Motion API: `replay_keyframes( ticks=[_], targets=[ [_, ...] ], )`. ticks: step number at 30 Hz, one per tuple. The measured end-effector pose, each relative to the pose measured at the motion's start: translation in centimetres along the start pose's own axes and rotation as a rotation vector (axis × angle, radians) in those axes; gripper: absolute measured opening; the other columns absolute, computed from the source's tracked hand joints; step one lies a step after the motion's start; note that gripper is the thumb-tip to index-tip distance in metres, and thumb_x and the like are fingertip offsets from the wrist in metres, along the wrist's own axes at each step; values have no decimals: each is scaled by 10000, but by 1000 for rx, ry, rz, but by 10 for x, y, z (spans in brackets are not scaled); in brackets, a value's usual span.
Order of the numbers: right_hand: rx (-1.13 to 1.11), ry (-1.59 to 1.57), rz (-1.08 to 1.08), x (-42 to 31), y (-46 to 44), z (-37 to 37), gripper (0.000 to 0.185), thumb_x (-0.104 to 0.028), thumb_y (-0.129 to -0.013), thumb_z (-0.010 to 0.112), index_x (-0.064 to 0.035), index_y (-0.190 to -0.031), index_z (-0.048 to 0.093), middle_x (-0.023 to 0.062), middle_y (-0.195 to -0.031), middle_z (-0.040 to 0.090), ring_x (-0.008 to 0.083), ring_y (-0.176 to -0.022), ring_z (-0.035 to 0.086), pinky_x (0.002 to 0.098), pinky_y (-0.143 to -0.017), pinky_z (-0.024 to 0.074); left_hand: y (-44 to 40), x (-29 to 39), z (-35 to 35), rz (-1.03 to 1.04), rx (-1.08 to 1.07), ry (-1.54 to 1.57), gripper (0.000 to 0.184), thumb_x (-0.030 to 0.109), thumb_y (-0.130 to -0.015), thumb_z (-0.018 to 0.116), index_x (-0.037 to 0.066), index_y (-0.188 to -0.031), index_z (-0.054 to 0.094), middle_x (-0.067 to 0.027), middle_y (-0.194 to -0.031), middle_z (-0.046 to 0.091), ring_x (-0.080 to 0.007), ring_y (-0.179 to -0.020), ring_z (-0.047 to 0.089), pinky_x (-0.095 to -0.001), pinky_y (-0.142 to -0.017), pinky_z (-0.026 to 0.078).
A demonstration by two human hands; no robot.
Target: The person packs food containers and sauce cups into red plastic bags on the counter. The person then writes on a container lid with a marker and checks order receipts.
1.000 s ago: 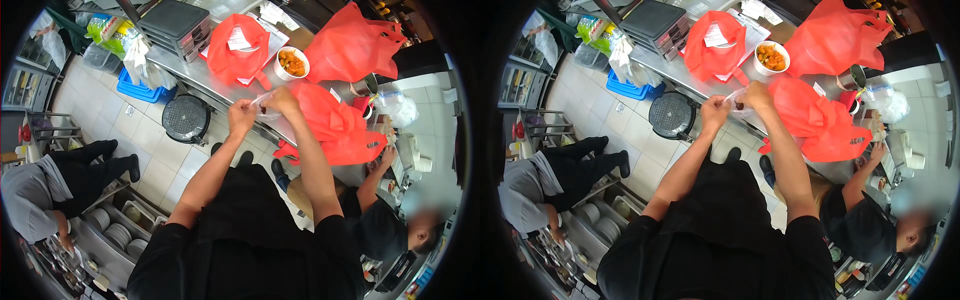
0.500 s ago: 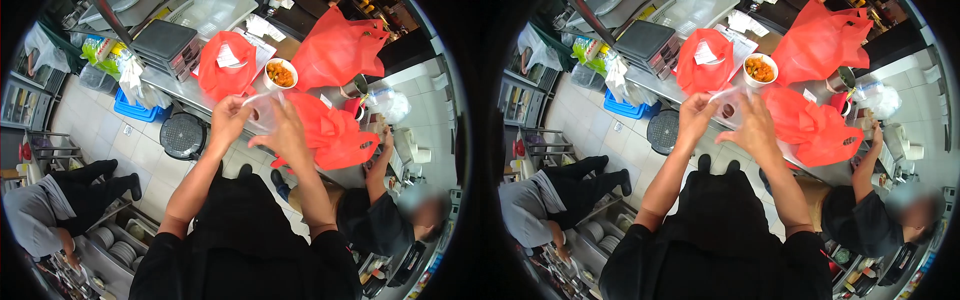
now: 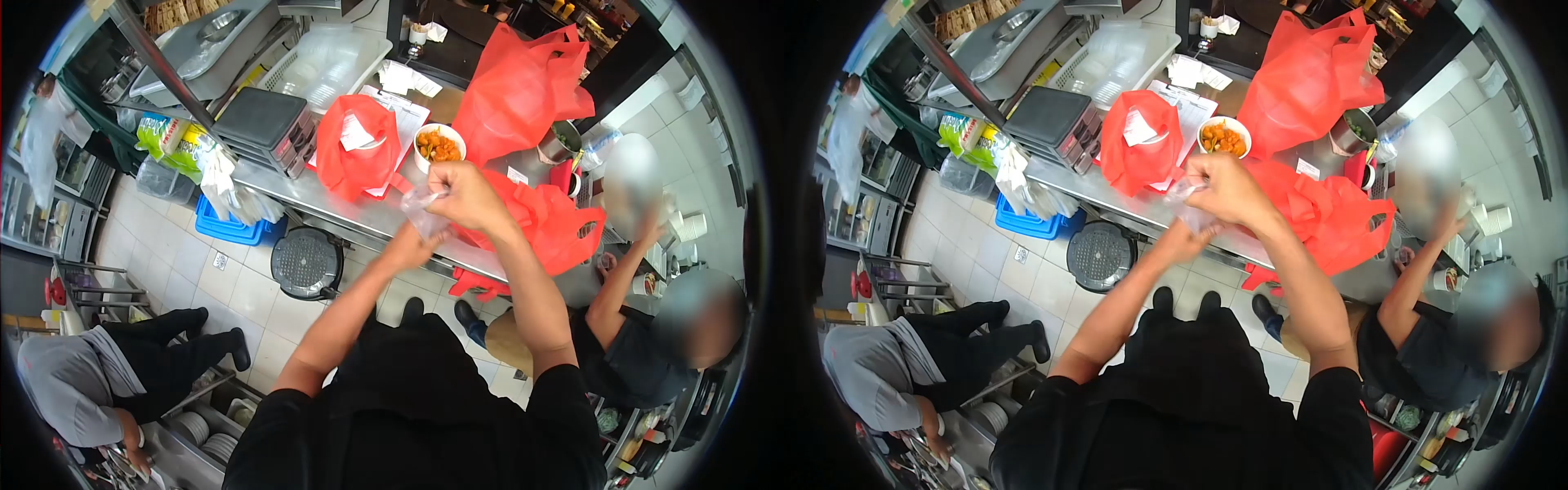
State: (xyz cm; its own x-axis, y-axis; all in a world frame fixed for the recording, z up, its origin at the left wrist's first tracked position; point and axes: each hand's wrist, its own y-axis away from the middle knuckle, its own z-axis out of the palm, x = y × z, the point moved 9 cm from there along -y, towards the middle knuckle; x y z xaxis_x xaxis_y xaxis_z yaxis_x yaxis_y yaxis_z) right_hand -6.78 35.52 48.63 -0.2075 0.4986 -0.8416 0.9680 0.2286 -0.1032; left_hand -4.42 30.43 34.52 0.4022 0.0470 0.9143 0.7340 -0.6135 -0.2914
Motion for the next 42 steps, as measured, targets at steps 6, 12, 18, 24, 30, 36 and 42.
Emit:
replay_keyframes(
  ticks=[6,12,18,24,30,36,42],
  targets=[
    [624,561,-325,-87,65,-73,338,-47,-636,704,5,-945,577,185,-895,601,334,-901,600,426,-760,480,-5,-6,6,-154,-243,-227,259,185,-889,555,82,-1121,606,-170,-721,619,-239,-663,616,-370,-642,476],
    [26,897,-508,-45,95,-29,198,-212,-753,631,-45,-854,595,153,-749,611,273,-793,617,439,-655,466,-5,80,3,-285,-747,-70,329,231,-875,588,6,-1109,535,-92,-697,579,-205,-646,586,-368,-655,495],
    [-216,-204,-299,-2,63,-98,232,-255,-956,493,-32,-974,556,37,-796,565,120,-728,543,295,-602,458,-60,186,3,-240,-176,888,266,288,-887,606,25,-897,565,-16,-622,538,-94,-549,490,-266,-537,437],
    [586,41,160,88,58,23,139,-96,-840,480,32,-869,524,279,-747,602,436,-747,619,512,-607,466,-77,75,-37,-94,477,-291,173,116,-825,683,-49,-775,677,-41,-593,610,-96,-570,558,-291,-556,472],
    [170,-348,-104,104,11,1,191,-174,-863,564,-4,-802,626,61,-636,590,162,-549,561,297,-486,434,-43,46,-48,-129,265,46,150,71,-896,547,-29,-912,658,1,-803,628,-78,-751,548,-236,-693,445],
    [-52,-894,476,101,22,40,242,-214,-886,586,-20,-746,622,14,-578,563,49,-403,452,223,-344,325,-11,14,-70,-219,237,414,109,-16,-849,607,9,-954,587,-65,-887,652,-111,-825,588,-259,-760,474],
    [54,-446,-172,70,3,39,163,67,-835,557,-46,-945,599,120,-1272,495,181,-1114,519,330,-922,420,-3,11,-87,-166,122,400,71,12,-886,566,30,-946,535,-35,-921,614,-98,-834,572,-264,-749,467]
  ],
)
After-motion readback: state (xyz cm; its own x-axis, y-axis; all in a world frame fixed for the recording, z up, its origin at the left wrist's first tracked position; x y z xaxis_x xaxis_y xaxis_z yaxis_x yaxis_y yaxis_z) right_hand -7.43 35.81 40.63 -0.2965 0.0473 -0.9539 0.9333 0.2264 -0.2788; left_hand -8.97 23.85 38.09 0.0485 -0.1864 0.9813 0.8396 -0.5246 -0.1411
